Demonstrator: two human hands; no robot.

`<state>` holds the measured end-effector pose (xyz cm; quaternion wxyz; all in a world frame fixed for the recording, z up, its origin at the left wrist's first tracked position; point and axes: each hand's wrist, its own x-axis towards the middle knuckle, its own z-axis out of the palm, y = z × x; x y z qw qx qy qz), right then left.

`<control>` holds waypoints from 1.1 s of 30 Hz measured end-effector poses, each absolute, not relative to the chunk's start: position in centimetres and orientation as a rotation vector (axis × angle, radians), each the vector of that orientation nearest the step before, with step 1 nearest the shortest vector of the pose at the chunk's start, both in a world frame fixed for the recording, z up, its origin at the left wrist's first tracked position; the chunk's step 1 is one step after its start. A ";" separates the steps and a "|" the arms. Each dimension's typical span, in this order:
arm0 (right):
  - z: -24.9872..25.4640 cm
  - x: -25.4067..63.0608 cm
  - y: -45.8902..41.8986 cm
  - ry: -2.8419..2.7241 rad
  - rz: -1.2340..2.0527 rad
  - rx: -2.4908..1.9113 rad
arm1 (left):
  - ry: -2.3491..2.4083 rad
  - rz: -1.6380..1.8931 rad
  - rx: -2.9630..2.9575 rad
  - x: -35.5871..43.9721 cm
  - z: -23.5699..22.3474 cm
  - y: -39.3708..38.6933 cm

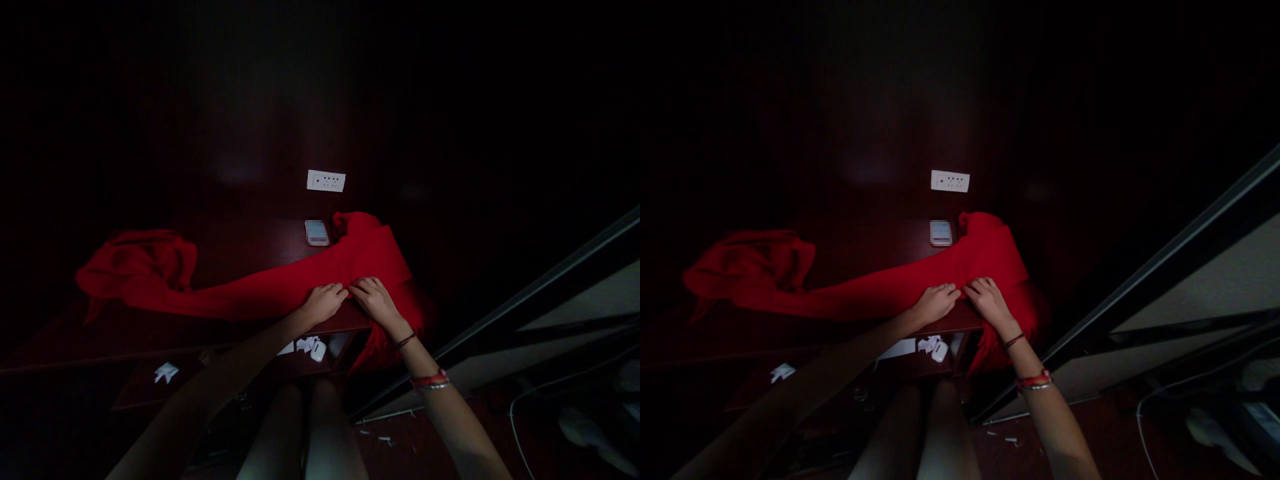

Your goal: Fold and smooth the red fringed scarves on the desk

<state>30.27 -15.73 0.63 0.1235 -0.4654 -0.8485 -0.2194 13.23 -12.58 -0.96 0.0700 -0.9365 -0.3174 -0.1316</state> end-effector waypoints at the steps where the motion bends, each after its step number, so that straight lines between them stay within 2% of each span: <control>1: 0.6 30.3 -15.7 -2.492 -0.635 -1.347 | -0.954 -0.390 -2.825 13.2 -1.0 -12.6; 10: 0.3 30.2 -15.9 -2.502 -0.562 -1.362 | -0.973 -0.450 -2.885 11.2 -0.6 -11.4; 15: 0.1 30.0 -16.8 -2.503 -0.474 -1.356 | -1.417 -0.481 -2.689 5.2 -1.1 -8.0; 20: -0.1 26.7 -16.7 -2.446 -0.366 -1.287 | -1.712 -0.199 -2.651 0.7 -2.6 -7.1; 26: -1.7 21.7 -15.2 -2.398 -0.179 -1.302 | -1.715 -0.131 -2.691 0.4 -2.8 -7.8; 33: -3.1 22.0 -14.7 -2.416 -0.003 -1.368 | -1.857 -0.193 -2.705 -0.4 -2.3 -6.6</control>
